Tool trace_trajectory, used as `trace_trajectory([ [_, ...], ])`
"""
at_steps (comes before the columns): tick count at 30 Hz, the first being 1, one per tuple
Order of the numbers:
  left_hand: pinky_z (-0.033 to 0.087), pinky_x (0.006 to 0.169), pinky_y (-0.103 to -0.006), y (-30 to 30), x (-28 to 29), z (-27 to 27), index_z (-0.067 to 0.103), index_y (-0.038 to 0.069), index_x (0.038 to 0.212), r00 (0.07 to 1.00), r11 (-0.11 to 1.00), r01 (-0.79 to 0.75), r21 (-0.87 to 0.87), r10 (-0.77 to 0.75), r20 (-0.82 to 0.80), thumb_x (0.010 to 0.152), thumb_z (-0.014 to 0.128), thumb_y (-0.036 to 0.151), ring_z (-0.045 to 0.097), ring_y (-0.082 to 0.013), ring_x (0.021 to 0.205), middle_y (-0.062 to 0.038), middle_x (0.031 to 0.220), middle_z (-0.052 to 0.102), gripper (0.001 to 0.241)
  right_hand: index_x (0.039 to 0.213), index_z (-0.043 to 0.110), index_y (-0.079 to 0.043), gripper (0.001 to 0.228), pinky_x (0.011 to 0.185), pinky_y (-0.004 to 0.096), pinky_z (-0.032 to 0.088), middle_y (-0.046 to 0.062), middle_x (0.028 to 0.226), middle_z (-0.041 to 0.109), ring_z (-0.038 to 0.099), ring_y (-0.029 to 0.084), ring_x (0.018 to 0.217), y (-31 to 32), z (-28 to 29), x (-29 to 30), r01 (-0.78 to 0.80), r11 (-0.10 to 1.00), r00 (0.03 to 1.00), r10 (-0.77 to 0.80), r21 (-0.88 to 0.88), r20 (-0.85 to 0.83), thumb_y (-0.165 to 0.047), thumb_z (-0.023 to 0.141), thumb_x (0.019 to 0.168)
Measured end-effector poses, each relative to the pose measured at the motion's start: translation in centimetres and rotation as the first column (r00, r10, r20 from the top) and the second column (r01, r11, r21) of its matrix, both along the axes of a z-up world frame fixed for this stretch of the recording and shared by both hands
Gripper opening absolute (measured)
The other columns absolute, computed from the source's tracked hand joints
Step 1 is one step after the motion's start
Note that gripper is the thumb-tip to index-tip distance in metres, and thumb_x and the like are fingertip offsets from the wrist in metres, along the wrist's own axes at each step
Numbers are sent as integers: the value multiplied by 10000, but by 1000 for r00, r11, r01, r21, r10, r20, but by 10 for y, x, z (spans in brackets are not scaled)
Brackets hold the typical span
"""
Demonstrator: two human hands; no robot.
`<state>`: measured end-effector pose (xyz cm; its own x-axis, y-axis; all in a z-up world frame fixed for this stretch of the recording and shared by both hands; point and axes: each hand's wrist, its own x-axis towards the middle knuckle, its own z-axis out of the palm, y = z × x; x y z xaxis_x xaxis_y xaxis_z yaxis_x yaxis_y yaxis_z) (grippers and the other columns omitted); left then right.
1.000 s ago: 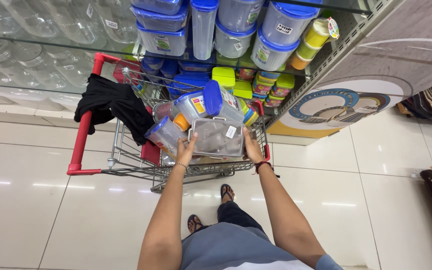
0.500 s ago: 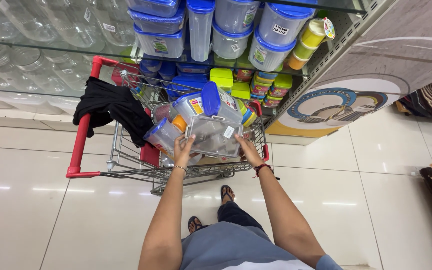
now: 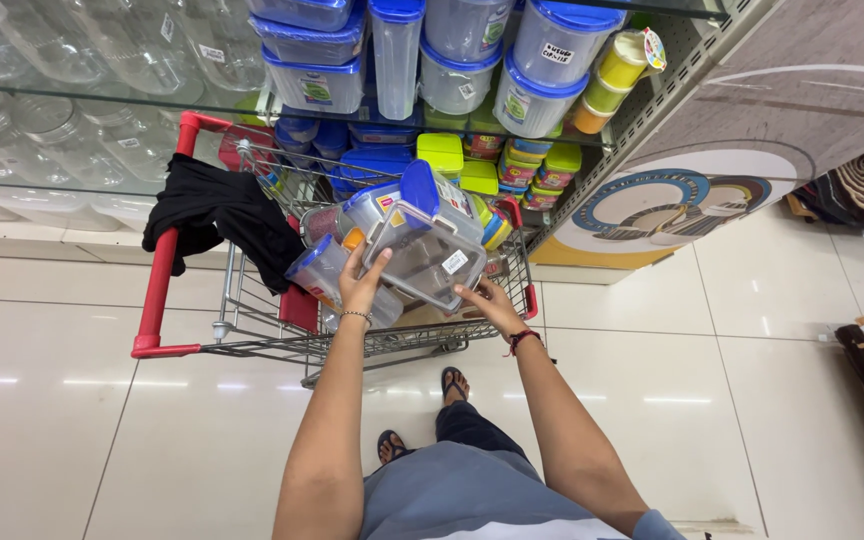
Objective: The recorder removes items from a retail shelf into a shopping cart and wipes the glass shelf and container lids with a black cloth.
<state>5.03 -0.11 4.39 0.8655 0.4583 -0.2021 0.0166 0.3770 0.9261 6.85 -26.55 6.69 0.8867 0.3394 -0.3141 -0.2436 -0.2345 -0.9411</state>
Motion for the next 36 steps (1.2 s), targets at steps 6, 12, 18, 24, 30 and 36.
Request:
trace_trajectory([
  [6,476,1024,-276,0,-4,12,607,74,1427,1000,999,4,50,-4,-4,795,849,329,625,-151,1212,-68,1343,678,723,1260,660,-43,692,813,345,633,103,1075,746,751,192,961,-2,-4,-2,-14,997,1000,13,-78,-18,-466,838,743],
  [12,473,1025,-275,3,-8,20,606,78,1428,1000,997,31,77,-31,-3,801,849,332,617,-141,1224,-54,1347,672,719,1218,694,-28,668,829,336,616,97,1072,761,749,187,974,0,-2,-8,-23,996,1000,22,-84,-6,-477,842,746],
  [18,467,1026,-270,7,-8,14,613,61,1412,1000,995,24,101,-25,16,796,858,324,619,-143,1219,-51,1325,687,713,1220,694,-34,695,827,336,609,101,1063,763,752,190,975,0,-2,-10,-22,995,1000,22,-94,-2,-506,838,731],
  [24,506,1022,-440,11,-19,42,440,291,1545,963,978,209,-15,-209,-173,790,761,373,603,-221,1244,-55,1481,542,825,1340,642,-48,696,593,291,540,141,1033,743,680,239,837,0,7,-13,107,985,991,-94,-136,98,-232,924,732],
  [30,508,932,-576,17,7,-1,360,224,1652,875,740,462,-488,-470,116,816,649,560,548,-425,1254,-95,1486,390,947,1566,387,-228,990,663,317,644,89,1312,593,696,186,1049,-30,-40,18,202,959,956,-238,200,173,136,747,718],
  [36,531,1069,-468,-47,38,-46,360,76,1384,949,965,258,41,-245,-200,732,887,271,542,-288,1310,-166,1391,522,861,1652,227,-141,1158,866,333,608,217,1297,617,682,262,1079,-60,-97,40,148,985,952,-118,-88,282,113,804,680],
])
